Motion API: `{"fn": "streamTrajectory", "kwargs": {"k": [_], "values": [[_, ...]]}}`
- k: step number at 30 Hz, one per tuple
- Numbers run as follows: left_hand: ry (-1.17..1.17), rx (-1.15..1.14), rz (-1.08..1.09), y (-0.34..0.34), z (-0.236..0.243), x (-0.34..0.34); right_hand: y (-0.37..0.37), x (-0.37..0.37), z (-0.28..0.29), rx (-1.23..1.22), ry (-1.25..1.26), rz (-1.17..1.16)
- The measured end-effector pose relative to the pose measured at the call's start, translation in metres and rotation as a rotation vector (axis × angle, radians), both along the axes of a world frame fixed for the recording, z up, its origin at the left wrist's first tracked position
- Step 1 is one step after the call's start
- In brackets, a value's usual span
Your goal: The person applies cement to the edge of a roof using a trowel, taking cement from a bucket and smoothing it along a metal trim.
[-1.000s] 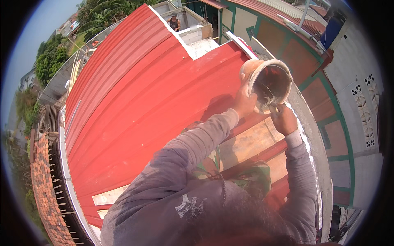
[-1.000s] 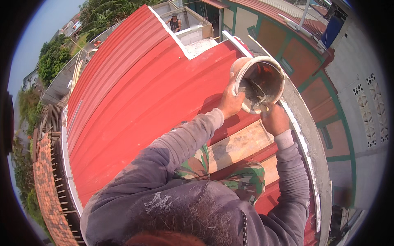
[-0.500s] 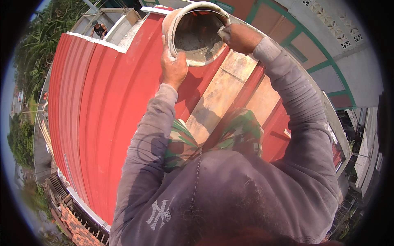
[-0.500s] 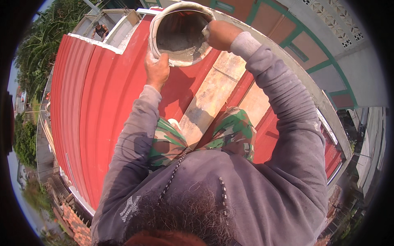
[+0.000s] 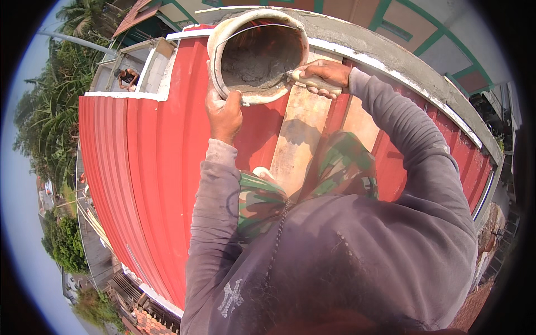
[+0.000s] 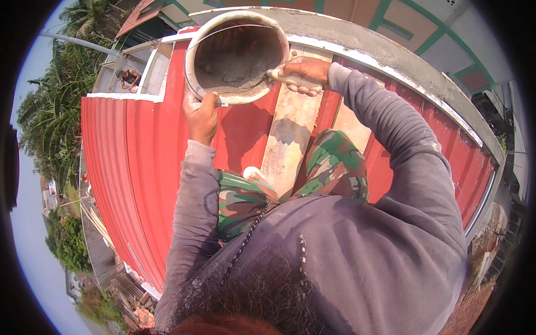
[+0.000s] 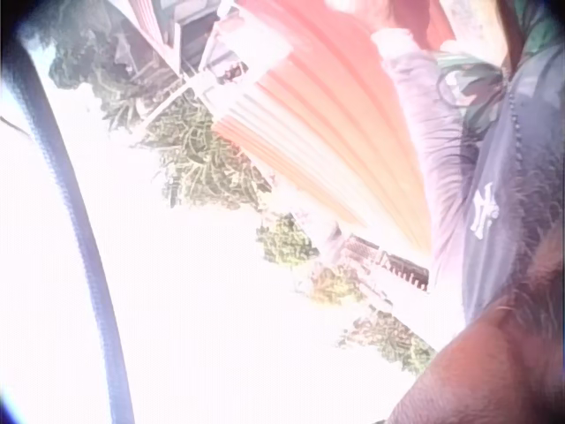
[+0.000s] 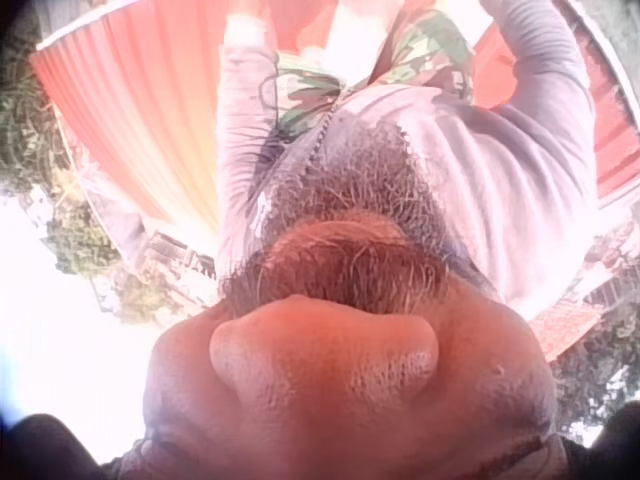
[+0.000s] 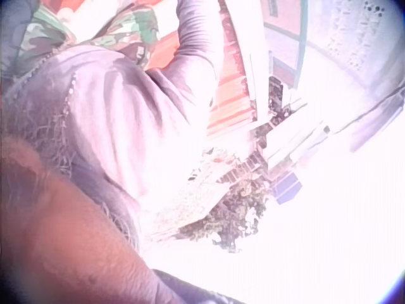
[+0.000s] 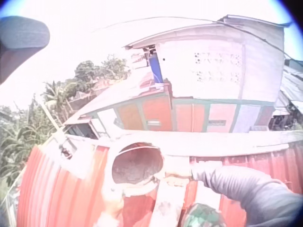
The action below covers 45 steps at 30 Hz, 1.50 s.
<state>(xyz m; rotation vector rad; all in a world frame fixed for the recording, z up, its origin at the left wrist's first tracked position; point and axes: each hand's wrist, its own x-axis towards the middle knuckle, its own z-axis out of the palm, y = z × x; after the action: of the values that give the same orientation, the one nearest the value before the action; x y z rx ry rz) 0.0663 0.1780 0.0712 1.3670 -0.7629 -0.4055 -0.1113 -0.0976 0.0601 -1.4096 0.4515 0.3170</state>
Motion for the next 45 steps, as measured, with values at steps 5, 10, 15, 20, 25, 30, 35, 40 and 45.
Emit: {"fn": "streamTrajectory", "kwargs": {"k": [5, 10, 15, 20, 25, 30, 35, 40, 45], "values": [[0.032, 0.016, -0.039, -0.003, -0.001, 0.003, 0.021, 0.001, -0.008, -0.029, -0.073, -0.063], [0.062, 0.094, -0.063, -0.004, -0.009, 0.006, 0.038, 0.01, 0.007, -0.053, -0.113, -0.045], [0.113, 0.086, -0.023, -0.022, -0.025, 0.001, 0.046, 0.017, -0.013, 0.297, -0.105, -0.125], [0.424, -0.053, 0.147, -0.037, -0.051, 0.013, 0.051, 0.029, 0.0, 0.361, 0.06, -0.141], [0.722, -0.032, 0.352, -0.029, -0.051, 0.015, 0.02, 0.029, 0.007, 0.424, 0.07, -0.042], [0.852, -0.076, 0.503, -0.004, -0.046, 0.032, -0.023, 0.053, 0.042, 0.43, 0.089, 0.032], [0.887, -0.145, 0.544, 0.019, -0.017, 0.036, -0.094, 0.125, 0.06, 0.376, 0.027, 0.025], [0.938, -0.297, 0.493, 0.039, 0.017, 0.014, -0.172, 0.255, 0.015, 0.034, -0.028, 0.013], [0.962, -0.231, 0.6, 0.04, 0.02, -0.001, -0.218, 0.375, -0.067, -0.667, 0.015, -0.026]]}}
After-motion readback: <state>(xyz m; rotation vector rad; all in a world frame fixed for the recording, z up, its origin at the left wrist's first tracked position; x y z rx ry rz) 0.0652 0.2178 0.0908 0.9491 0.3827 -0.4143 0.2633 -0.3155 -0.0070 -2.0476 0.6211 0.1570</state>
